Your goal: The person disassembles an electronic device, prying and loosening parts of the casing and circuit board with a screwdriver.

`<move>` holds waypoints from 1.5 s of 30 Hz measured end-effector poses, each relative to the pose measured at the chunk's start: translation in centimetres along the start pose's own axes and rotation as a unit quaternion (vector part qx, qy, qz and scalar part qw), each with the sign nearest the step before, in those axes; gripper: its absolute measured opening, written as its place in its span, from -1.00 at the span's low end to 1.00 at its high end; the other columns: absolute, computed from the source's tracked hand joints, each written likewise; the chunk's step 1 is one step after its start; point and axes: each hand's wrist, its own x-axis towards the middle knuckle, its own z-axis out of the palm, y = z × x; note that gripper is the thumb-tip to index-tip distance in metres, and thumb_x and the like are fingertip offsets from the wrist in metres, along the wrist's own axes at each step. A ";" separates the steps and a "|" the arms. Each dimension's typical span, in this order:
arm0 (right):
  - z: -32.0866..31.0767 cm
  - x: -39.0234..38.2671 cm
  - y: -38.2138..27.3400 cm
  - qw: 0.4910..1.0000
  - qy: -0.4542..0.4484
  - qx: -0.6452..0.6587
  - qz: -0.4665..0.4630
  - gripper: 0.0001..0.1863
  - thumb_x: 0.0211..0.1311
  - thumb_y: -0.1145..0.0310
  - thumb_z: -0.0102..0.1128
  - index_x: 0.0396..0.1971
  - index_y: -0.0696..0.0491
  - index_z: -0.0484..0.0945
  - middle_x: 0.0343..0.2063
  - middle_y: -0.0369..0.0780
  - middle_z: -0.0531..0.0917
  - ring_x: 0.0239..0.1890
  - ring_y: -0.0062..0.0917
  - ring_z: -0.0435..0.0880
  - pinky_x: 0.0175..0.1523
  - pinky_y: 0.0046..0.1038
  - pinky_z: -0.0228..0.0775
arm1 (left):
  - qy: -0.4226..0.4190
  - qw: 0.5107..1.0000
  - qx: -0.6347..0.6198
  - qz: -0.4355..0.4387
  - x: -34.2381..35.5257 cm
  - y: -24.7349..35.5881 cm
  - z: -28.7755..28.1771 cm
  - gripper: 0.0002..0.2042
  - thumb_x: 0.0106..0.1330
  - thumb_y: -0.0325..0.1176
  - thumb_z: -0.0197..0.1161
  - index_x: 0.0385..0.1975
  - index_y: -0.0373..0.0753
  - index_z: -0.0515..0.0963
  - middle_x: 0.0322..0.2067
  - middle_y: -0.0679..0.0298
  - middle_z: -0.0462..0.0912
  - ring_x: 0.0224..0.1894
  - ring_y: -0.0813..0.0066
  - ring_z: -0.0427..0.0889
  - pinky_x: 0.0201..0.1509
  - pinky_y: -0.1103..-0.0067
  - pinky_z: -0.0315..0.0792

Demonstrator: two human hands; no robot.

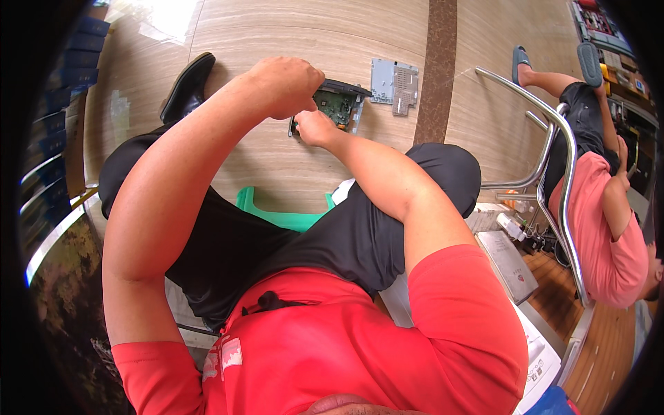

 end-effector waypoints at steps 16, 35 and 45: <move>-0.4 -0.4 -0.4 0.997 0.055 0.062 0.006 -0.76 0.24 0.27 0.19 -0.25 0.11 0.71 -0.23 0.04 0.71 -0.08 -0.10 0.69 0.06 -0.15 0.53 | -0.006 1.000 -0.005 -0.007 -0.2 -0.1 -0.2 -0.63 0.23 -0.21 0.36 -0.06 -0.29 0.55 -0.20 0.06 0.65 -0.03 0.08 0.63 0.02 0.29 0.49; 0.7 0.3 1.0 0.992 0.057 0.093 -0.065 -0.80 0.20 0.32 0.18 -0.25 0.01 0.72 -0.26 -0.03 0.71 -0.11 -0.13 0.68 0.06 -0.15 0.51 | 0.003 1.000 0.004 0.004 -0.3 -0.1 -0.1 -0.65 0.22 -0.22 0.37 -0.10 -0.29 0.55 -0.20 0.05 0.66 -0.04 0.07 0.64 0.03 0.30 0.50; -0.8 -0.3 -0.7 0.998 0.029 0.048 0.004 -0.75 0.21 0.27 0.22 -0.27 0.13 0.70 -0.26 0.07 0.70 -0.09 -0.06 0.69 0.06 -0.15 0.52 | -0.002 1.000 -0.003 -0.004 -0.3 -0.4 0.1 -0.64 0.23 -0.21 0.36 -0.10 -0.30 0.55 -0.21 0.04 0.66 -0.05 0.05 0.63 0.02 0.29 0.49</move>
